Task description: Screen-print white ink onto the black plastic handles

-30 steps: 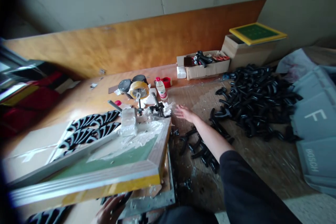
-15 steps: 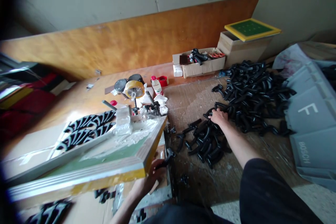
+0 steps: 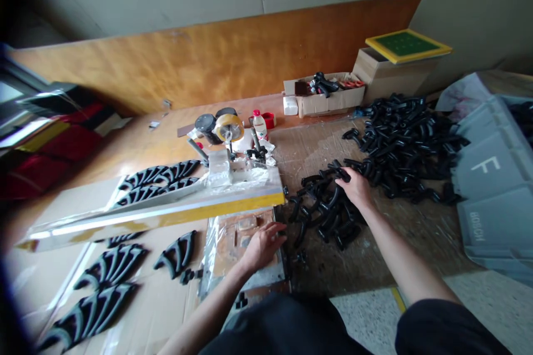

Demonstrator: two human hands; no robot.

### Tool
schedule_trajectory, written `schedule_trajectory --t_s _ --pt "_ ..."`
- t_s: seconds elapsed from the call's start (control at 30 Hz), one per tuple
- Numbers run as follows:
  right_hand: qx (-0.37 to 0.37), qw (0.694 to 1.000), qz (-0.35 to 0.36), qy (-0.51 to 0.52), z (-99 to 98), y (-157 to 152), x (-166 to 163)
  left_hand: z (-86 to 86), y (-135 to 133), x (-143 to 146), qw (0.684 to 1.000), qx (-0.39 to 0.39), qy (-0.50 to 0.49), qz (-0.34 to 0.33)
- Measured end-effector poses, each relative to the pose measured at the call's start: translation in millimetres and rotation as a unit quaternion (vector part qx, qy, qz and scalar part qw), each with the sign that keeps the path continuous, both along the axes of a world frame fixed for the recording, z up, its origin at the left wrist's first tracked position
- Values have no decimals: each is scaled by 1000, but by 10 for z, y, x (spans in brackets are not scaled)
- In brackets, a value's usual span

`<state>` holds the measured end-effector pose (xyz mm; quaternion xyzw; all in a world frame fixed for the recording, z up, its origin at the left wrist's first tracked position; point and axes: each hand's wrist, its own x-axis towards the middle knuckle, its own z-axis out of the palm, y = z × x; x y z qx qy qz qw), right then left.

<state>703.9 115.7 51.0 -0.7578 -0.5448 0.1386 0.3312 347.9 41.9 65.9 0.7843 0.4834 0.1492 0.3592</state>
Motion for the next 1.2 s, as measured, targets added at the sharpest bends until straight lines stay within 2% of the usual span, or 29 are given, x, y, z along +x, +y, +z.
schedule_trajectory --t_s 0.07,0.17,0.27,0.37,0.47,0.6,0.67,0.77,0.87,0.93,1.0,1.07,1.13,1.2 --pt "16 991 23 127 83 -88 -276 46 -102 -250 998 -14 -45 37" --pt "4 956 80 283 217 -234 -768 168 -236 -616 985 -38 -124 114" --pt "-21 914 149 378 331 -380 -1289 295 -330 -944 965 -57 -166 196" --pt "-77 875 224 422 330 -477 -1795 320 -384 -1250 941 -68 -187 273" --pt "-123 880 299 348 194 -483 -2271 236 -407 -1525 918 -78 -206 329" --pt "-135 896 406 120 12 -403 -2814 140 -385 -1773 899 -78 -235 361" --pt "-133 901 414 4 -6 -385 -3017 149 -346 -1844 896 -73 -241 366" --pt "-96 907 386 -139 48 -421 -3194 244 -246 -1920 898 -54 -245 362" --pt "-37 898 376 -226 99 -483 -3215 463 -95 -1962 898 -17 -258 355" --pt "3 890 394 -230 74 -505 -3188 686 31 -1948 892 21 -282 351" --pt "49 875 437 -204 -9 -512 -3173 941 165 -1885 878 73 -318 350" --pt "82 840 505 -180 -121 -517 -3189 1178 287 -1778 867 99 -355 336" --pt "77 807 563 -164 -207 -524 -3216 1348 364 -1660 865 84 -383 314" --pt "46 801 582 -131 -224 -525 -3197 1427 367 -1572 866 63 -394 301"
